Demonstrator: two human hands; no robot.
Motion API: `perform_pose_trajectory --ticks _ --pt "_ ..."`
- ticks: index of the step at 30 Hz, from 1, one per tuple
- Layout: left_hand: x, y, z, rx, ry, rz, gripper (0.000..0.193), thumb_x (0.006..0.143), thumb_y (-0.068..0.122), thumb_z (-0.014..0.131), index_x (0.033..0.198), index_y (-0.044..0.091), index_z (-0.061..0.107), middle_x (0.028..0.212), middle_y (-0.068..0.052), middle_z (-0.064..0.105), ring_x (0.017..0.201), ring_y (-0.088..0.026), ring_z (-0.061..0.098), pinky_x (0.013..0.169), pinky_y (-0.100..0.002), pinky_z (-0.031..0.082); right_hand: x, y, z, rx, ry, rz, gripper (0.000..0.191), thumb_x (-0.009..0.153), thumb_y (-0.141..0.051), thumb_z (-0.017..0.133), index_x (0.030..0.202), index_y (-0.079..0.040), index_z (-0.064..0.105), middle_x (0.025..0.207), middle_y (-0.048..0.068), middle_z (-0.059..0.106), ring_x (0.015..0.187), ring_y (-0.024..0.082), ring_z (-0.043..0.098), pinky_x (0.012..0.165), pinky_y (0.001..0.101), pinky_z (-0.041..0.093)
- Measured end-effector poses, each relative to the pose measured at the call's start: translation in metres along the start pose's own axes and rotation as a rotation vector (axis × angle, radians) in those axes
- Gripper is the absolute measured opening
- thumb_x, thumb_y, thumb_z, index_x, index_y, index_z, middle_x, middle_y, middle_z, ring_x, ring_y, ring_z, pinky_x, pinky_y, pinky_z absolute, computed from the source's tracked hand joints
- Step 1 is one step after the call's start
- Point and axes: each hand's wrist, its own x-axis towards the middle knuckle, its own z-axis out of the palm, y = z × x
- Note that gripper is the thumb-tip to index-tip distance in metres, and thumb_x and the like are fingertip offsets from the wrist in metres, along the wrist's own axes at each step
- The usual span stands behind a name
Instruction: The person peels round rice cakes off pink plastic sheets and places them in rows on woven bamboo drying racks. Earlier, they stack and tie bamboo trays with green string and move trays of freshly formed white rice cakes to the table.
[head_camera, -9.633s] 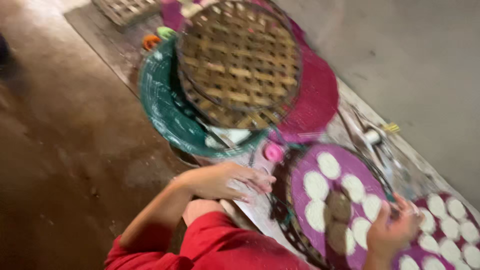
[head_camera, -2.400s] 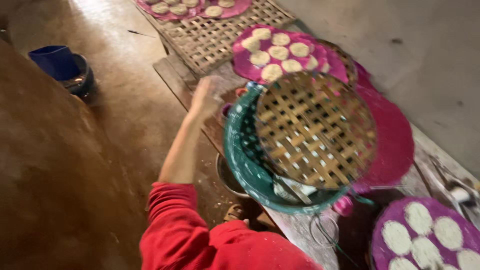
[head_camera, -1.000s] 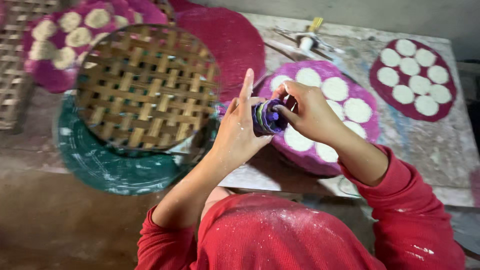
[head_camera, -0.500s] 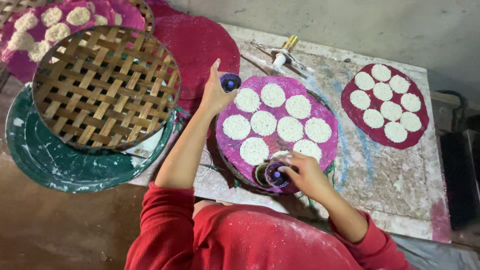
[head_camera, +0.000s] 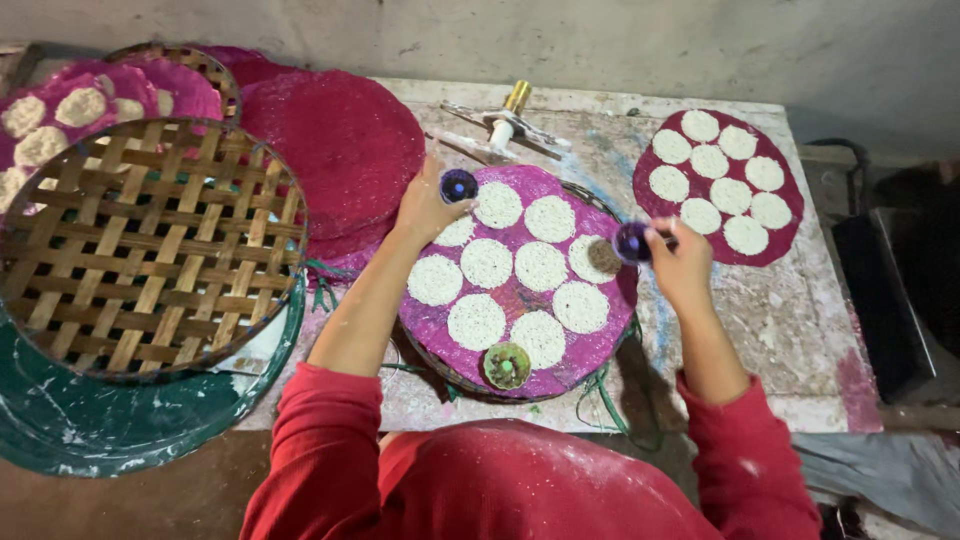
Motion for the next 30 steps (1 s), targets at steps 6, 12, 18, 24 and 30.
perform_pose_trajectory --ticks 6,12,18,24,30 --pt "-0.066 0.022 -0.073 -0.105 0.221 0.182 0.071 0.086 0.021 0.085 0.144 -0.002 0.051 0.138 -0.026 0.060 0.130 -0.040 0.059 0.110 -0.044 0.047 0.052 0.039 0.054 -0.099 -0.024 -0.149 0.013 0.097 -0.009 0.071 0.107 0.000 0.073 0.090 0.017 0.074 0.077 0.024 0.072 0.072 0.0358 0.054" --pt "-0.208 -0.032 -0.237 0.423 0.836 -0.056 0.057 0.086 0.009 0.085 0.135 0.000 0.057 0.134 -0.022 0.063 0.126 -0.037 0.056 0.109 -0.046 0.045 0.058 0.050 0.049 -0.158 -0.019 -0.389 0.028 0.102 -0.011 0.072 0.127 0.001 0.071 0.122 0.023 0.071 0.114 0.036 0.067 0.099 0.0434 0.052" --pt "-0.280 -0.108 -0.299 0.033 0.968 -0.661 0.067 0.087 0.015 0.080 0.138 -0.005 0.041 0.104 -0.014 0.068 0.096 -0.032 0.069 0.084 -0.045 0.057 0.036 0.007 0.037 0.132 -0.022 -0.267 0.017 0.109 -0.001 0.067 0.125 0.002 0.068 0.122 0.009 0.055 0.082 0.011 0.061 0.076 0.0250 0.051" --pt "-0.261 -0.106 -0.287 -0.936 0.988 -0.525 0.041 0.098 0.002 0.060 0.139 0.007 0.052 0.120 -0.009 0.065 0.099 -0.024 0.070 0.081 -0.045 0.058 0.013 -0.040 0.020 0.331 -0.120 -0.222 0.019 0.114 -0.009 0.067 0.129 0.003 0.069 0.104 0.008 0.057 0.076 0.007 0.057 0.068 0.0199 0.046" --pt "-0.230 -0.021 -0.242 -1.083 0.555 -0.190 0.052 0.102 0.001 0.059 0.151 0.009 0.047 0.136 -0.009 0.063 0.121 -0.024 0.065 0.107 -0.047 0.050 -0.010 -0.084 -0.005 0.639 -0.276 -0.164 0.048 0.106 -0.025 0.064 0.144 0.002 0.053 0.121 0.006 0.065 0.089 0.010 0.065 0.074 0.0223 0.054"
